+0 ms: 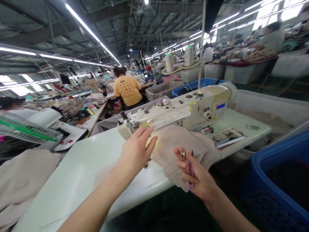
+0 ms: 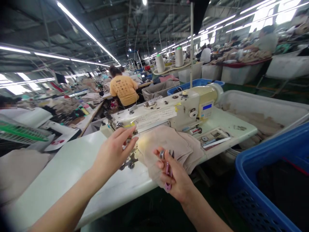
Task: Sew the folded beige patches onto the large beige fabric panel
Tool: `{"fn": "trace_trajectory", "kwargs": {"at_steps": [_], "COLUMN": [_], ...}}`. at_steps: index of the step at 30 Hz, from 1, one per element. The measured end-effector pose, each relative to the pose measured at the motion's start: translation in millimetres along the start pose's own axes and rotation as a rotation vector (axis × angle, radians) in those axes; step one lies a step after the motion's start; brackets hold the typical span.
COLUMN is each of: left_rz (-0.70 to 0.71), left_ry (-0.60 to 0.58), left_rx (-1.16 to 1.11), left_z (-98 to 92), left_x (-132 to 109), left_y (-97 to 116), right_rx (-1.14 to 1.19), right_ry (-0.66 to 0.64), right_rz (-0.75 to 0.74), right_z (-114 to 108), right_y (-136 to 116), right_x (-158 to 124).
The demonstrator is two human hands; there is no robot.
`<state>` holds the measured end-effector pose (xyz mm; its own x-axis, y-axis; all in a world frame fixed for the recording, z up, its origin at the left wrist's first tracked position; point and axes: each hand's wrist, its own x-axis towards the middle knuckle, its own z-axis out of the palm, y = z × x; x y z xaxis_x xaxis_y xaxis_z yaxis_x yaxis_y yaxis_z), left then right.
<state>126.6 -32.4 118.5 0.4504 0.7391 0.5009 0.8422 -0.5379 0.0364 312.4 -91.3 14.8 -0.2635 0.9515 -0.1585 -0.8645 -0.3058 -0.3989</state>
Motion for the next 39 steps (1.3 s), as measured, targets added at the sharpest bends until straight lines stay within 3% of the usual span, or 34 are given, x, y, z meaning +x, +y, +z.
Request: {"fn": "trace_trajectory", "kwargs": {"at_steps": [6, 9, 11, 14, 20, 23, 26, 28, 31, 34, 39], "left_rz": [0.145, 0.099, 0.028, 0.067, 0.196, 0.169, 0.102, 0.069, 0.068, 0.077, 0.028], "left_ry": [0.034, 0.001, -0.087, -0.123, -0.223, -0.256, -0.244, -0.232, -0.279, -0.336, -0.291], "left_rx": [0.169, 0.125, 0.026, -0.013, -0.084, -0.105, -0.112, -0.113, -0.1, -0.064, -0.027], "left_z": [-0.8, 2.1, 2.5, 2.6, 13.6, 16.0, 3.3, -11.8, -31.1, -35.6, -21.9], "left_x": [71, 102, 122, 147, 170, 179, 191, 193, 181, 153, 117], "left_y": [-8, -21, -29, -33, -23, -24, -26, -26, -22, -18, -22], "right_rx": [0.13, 0.033, -0.069, -0.23, -0.477, -0.634, -0.861, -1.027, -1.318, -1.752, -2.021], "right_ry": [0.03, 0.084, 0.138, 0.184, 0.231, 0.238, 0.302, 0.381, 0.393, 0.256, 0.003], "right_rz": [-0.045, -0.088, -0.097, -0.132, -0.312, -0.464, -0.648, -0.816, -1.042, -1.231, -1.164], "right_z": [8, -1, -8, -9, 12, 20, 30, 42, 64, 86, 107], "right_y": [-6, -2, -3, -12, -43, -59, -81, -98, -122, -136, -136], "right_x": [-1, 3, 10, 20, 27, 30, 39, 49, 71, 97, 127]}}
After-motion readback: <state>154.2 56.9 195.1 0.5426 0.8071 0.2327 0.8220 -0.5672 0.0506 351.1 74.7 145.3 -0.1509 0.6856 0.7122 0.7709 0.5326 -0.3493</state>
